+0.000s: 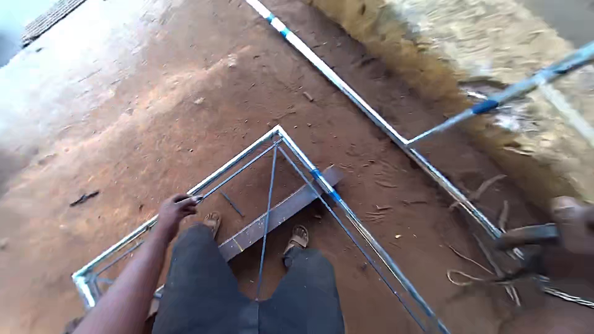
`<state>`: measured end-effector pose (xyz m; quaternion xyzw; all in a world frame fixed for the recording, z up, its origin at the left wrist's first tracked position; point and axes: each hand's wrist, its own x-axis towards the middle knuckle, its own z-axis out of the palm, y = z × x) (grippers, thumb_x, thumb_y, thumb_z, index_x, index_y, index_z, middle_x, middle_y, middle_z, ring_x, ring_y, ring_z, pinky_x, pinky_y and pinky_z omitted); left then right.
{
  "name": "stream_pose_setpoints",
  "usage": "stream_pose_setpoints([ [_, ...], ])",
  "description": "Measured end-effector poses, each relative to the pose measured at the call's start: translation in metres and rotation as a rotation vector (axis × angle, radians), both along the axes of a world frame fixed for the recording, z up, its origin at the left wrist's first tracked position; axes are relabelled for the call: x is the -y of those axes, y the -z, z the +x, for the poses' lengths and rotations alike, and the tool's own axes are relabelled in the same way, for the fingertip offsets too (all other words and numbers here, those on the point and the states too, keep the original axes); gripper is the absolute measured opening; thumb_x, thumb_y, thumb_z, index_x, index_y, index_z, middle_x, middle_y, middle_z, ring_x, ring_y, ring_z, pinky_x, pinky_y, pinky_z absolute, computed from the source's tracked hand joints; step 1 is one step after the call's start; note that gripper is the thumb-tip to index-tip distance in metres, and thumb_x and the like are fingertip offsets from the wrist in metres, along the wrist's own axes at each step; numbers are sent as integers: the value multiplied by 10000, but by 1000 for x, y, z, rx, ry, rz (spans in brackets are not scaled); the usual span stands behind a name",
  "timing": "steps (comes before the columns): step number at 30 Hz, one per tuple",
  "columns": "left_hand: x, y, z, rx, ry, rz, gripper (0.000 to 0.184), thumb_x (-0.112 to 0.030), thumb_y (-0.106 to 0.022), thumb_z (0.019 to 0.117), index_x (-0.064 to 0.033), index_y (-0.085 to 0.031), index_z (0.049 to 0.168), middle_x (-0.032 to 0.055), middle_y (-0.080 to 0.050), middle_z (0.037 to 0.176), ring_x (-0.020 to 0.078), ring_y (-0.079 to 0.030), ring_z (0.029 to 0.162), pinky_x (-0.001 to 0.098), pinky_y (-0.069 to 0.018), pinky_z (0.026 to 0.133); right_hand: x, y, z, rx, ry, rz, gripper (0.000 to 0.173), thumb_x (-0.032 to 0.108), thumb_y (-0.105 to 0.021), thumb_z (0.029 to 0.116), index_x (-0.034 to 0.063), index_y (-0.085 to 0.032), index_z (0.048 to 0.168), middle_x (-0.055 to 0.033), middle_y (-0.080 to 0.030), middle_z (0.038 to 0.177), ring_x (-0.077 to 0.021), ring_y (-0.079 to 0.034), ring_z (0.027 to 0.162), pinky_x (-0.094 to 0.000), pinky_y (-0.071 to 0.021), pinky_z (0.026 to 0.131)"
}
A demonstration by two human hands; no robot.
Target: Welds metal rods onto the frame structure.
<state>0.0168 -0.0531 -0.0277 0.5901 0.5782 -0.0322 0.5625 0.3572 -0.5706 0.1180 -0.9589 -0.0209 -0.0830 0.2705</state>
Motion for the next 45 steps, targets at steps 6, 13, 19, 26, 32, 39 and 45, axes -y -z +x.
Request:
stream_pose_setpoints([
  [6, 106, 97, 50, 179, -411, -367, 153, -52, -567, 1021, 1, -605, 1159, 96, -689, 908, 184, -691, 748, 361, -613, 736, -57, 199, -25, -125, -160, 271, 504, 340, -727, 858, -125, -601, 1008, -122, -623, 818, -128, -612, 733, -375, -534, 726],
  [13, 52, 240, 41, 305, -787, -546, 159, -72, -485, 1049, 14, -570, 1152, 162, -737, 978, 249, -747, 860, 394, -624, 822, -199, 351, -98, -572, -181, 841, 84, 167, -682, 867, 130, -612, 896, 38, -666, 673, -114, -671, 589, -311, -615, 606],
  [19, -43, 353, -4, 394, -742, -525, 217, -99, -476, 1073, 22, -562, 1231, 166, -745, 1075, 226, -749, 916, 355, -614, 841, -279, 427, -164, -725, -284, 662, 151, 251, -760, 828, 134, -669, 852, 26, -679, 692, -106, -674, 610, -293, -609, 626],
  [26, -115, 432, -40, 374, -726, -424, 129, -60, -598, 1003, -24, -635, 1121, 66, -688, 958, 98, -594, 706, 240, -515, 649, -306, 459, -245, -874, -202, 590, 162, 223, -733, 849, 82, -654, 847, -16, -688, 681, -138, -683, 605, -317, -610, 624],
  [32, -126, 451, -43, 249, -617, -425, 180, 91, -694, 867, -19, -613, 984, 89, -671, 915, 137, -617, 717, 274, -549, 672, -331, 454, -270, -876, -161, 551, 183, 224, -781, 800, 87, -664, 833, -20, -679, 669, -135, -682, 596, -320, -617, 619],
  [39, -127, 455, -26, -158, -105, -224, 296, 12, -712, 875, -132, -779, 1125, 58, -758, 1063, 185, -704, 955, 444, -559, 865, -335, 447, -262, -861, -156, 584, 146, 185, -760, 828, 75, -664, 840, -43, -688, 680, -140, -681, 600, -295, -607, 624],
  [45, -129, 462, -16, -310, -199, -118, 177, -225, -781, 902, -203, -802, 1077, 30, -769, 1076, 206, -714, 992, 507, -551, 911, -322, 445, -255, -841, -143, 547, 149, 167, -737, 827, 56, -649, 872, -43, -685, 685, -148, -684, 601, -306, -609, 620],
])
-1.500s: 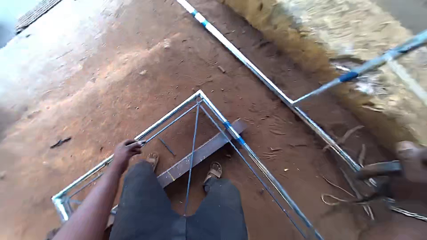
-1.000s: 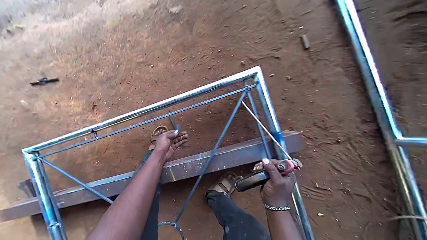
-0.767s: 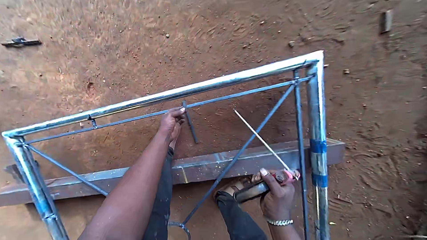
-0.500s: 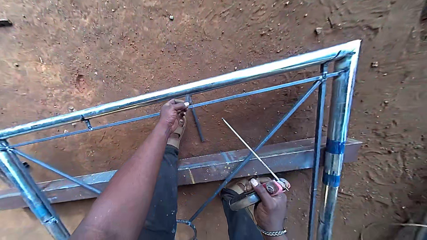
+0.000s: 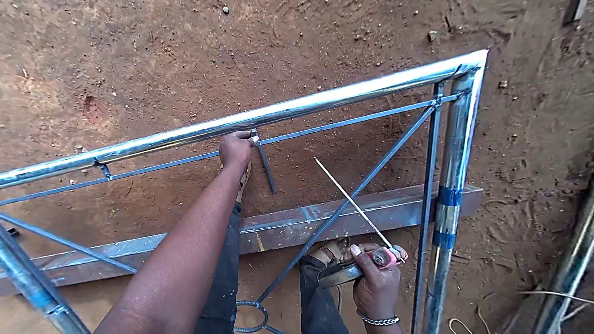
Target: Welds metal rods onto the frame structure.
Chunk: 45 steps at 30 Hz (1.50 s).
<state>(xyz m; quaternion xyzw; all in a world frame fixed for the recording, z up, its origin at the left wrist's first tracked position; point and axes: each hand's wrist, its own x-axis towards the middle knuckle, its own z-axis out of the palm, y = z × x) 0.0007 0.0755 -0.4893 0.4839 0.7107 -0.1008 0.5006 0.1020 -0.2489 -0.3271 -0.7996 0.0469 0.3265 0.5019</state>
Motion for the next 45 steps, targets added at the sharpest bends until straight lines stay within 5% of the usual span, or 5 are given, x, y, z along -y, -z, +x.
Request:
stream_pose_setpoints([
  [6, 4, 10, 10, 14, -91, -19, 202, -241, -781, 917, -192, -795, 1112, 52, -756, 1142, 241, -679, 1131, 530, -512, 981, 8, 1, -4, -11, 9, -4, 168, 191, -751, 819, 54, -664, 861, -56, -690, 695, -154, -691, 622, -308, -610, 642],
  [13, -11, 5, 19, -128, 226, -137, 264, -309, -671, 990, -168, -757, 1197, 135, -711, 1234, 327, -638, 1204, 600, -478, 1001, 5, 2, -12, -25, -14, 14, 164, 183, -756, 823, 50, -663, 848, -62, -685, 683, -153, -685, 613, -306, -606, 631],
  [19, -29, 6, 15, -72, 478, -228, 315, -328, -604, 1043, -90, -716, 1217, 180, -686, 1130, 311, -650, 956, 548, -508, 833, -9, 3, -12, 27, -55, -2, 181, 183, -790, 780, 60, -669, 837, -30, -687, 696, -120, -683, 626, -284, -606, 636],
  [26, -24, 11, 4, -15, 380, -183, 275, -299, -644, 1002, -132, -757, 1190, 165, -712, 1211, 356, -641, 1188, 634, -467, 995, -41, 12, -10, 220, -264, -95, 186, 264, -807, 761, 157, -655, 745, 82, -630, 634, -16, -607, 562, -204, -540, 562],
  [45, -31, 14, 2, -24, 444, -177, 282, -249, -542, 1005, -98, -760, 1102, 198, -721, 1068, 368, -696, 960, 622, -529, 825, -63, 10, -19, 360, -307, -182, 211, 276, -800, 770, 133, -646, 751, 97, -609, 628, 24, -591, 561, -172, -514, 541],
])
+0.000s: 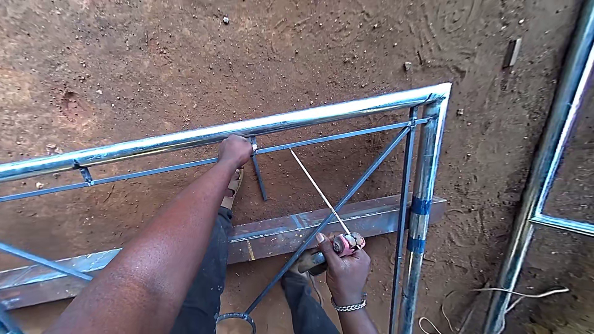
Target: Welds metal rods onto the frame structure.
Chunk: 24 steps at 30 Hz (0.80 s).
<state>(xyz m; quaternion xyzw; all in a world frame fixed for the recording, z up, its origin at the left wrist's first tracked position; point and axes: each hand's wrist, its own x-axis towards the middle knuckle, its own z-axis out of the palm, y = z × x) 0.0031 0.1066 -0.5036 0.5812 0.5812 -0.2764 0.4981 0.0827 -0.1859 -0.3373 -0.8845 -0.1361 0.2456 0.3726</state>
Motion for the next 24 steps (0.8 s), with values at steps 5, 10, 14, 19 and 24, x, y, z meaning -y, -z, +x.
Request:
stream_pose_setpoints([
  [5, -1, 13, -10, 97, -63, -53, 257, -264, -608, 1017, -105, -744, 1166, 177, -705, 1030, 285, -667, 770, 521, -558, 716, 11, 12, 8, 6, -16, 101, 196, 243, -801, 789, 94, -673, 787, 59, -668, 670, -16, -655, 609, -204, -577, 593],
  [10, 0, 18, -15, 178, -87, -80, 261, -292, -615, 1046, -96, -727, 1175, 124, -682, 949, 173, -564, 584, 382, -533, 574, 18, 53, 22, 102, -185, 241, 210, 270, -790, 831, 88, -686, 833, 68, -700, 724, 3, -677, 651, -182, -593, 618],
  [14, 3, 15, -15, 211, -86, -64, 275, -316, -613, 1054, -91, -725, 1165, 90, -667, 872, 114, -479, 482, 300, -473, 483, 12, 65, 46, 281, -392, 313, 254, 342, -772, 884, 111, -669, 876, 74, -694, 757, 32, -658, 678, -153, -570, 612],
  [19, 3, 12, -15, 211, -49, -60, 280, -301, -600, 1059, -83, -696, 1206, 85, -684, 910, 106, -464, 492, 293, -457, 488, -9, 72, 71, 491, -531, 392, 283, 391, -729, 895, 123, -635, 910, 82, -666, 755, 38, -632, 660, -158, -538, 583],
  [24, 10, 7, -15, 228, -15, 6, 236, -283, -603, 1058, -93, -709, 1149, 60, -704, 914, 100, -485, 518, 292, -456, 504, -24, 86, 78, 670, -679, 432, 380, 399, -702, 874, 70, -604, 1037, -3, -652, 782, -33, -627, 665, -238, -540, 580],
])
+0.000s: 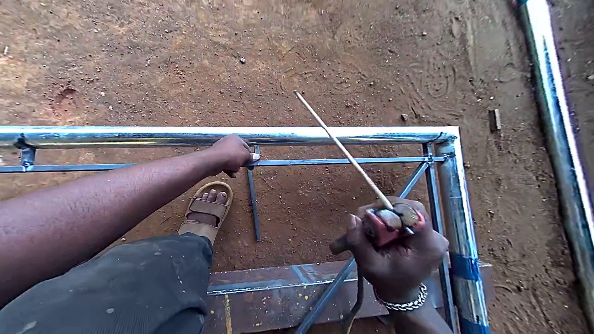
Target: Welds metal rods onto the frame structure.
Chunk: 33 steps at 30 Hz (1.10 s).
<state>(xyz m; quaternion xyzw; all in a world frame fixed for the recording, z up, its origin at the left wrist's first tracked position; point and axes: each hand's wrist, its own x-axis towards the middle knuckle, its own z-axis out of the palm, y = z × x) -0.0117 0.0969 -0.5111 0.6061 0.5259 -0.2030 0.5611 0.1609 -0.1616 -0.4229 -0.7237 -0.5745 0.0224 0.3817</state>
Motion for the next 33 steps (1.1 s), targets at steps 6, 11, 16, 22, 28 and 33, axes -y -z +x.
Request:
stream_pose_setpoints([
  [6, 8, 0, -1, 10, -9, 85, 250, -286, -601, 1056, -91, -719, 1160, 65, -709, 912, 121, -519, 542, 314, -475, 524, 2, 5, -12, 89, -54, -64, 306, 320, -683, 841, 71, -664, 1016, -4, -669, 751, -58, -633, 639, -268, -518, 532],
  [11, 6, 2, -2, 36, -27, 68, 227, -257, -618, 1038, -69, -712, 1123, 59, -690, 864, 96, -454, 501, 291, -434, 497, 9, 6, -17, 109, -81, -79, 299, 330, -671, 841, 73, -674, 994, 7, -656, 730, -43, -624, 632, -252, -504, 524],
  [16, 9, 2, -2, 31, -50, 71, 237, -241, -610, 1040, -66, -689, 1180, 61, -687, 871, 86, -429, 482, 274, -429, 488, 8, 19, -20, 117, -68, -107, 300, 347, -669, 845, 87, -678, 994, 13, -658, 731, -66, -631, 625, -286, -502, 504],
  [22, 14, 2, -2, 39, -127, 81, 232, -262, -619, 1042, -64, -685, 1141, 36, -713, 841, 66, -424, 460, 251, -413, 472, 11, 21, -22, 127, -94, -114, 301, 325, -680, 845, 86, -689, 1027, 6, -677, 760, -70, -643, 648, -282, -513, 522],
  [28, 14, -2, -1, 24, -142, 79, 198, -231, -616, 1031, -58, -694, 1087, 40, -700, 825, 73, -415, 473, 259, -412, 487, 21, 28, -23, 140, -98, -123, 307, 352, -675, 836, 95, -693, 1003, 8, -670, 735, -82, -646, 633, -302, -513, 507],
  [33, 14, -3, -1, 10, -139, 71, 185, -194, -601, 1033, -68, -678, 1145, 28, -708, 833, 60, -406, 455, 237, -401, 467, 22, 33, -23, 135, -103, -116, 297, 335, -675, 834, 90, -697, 1001, 6, -673, 731, -84, -645, 626, -299, -510, 506],
])
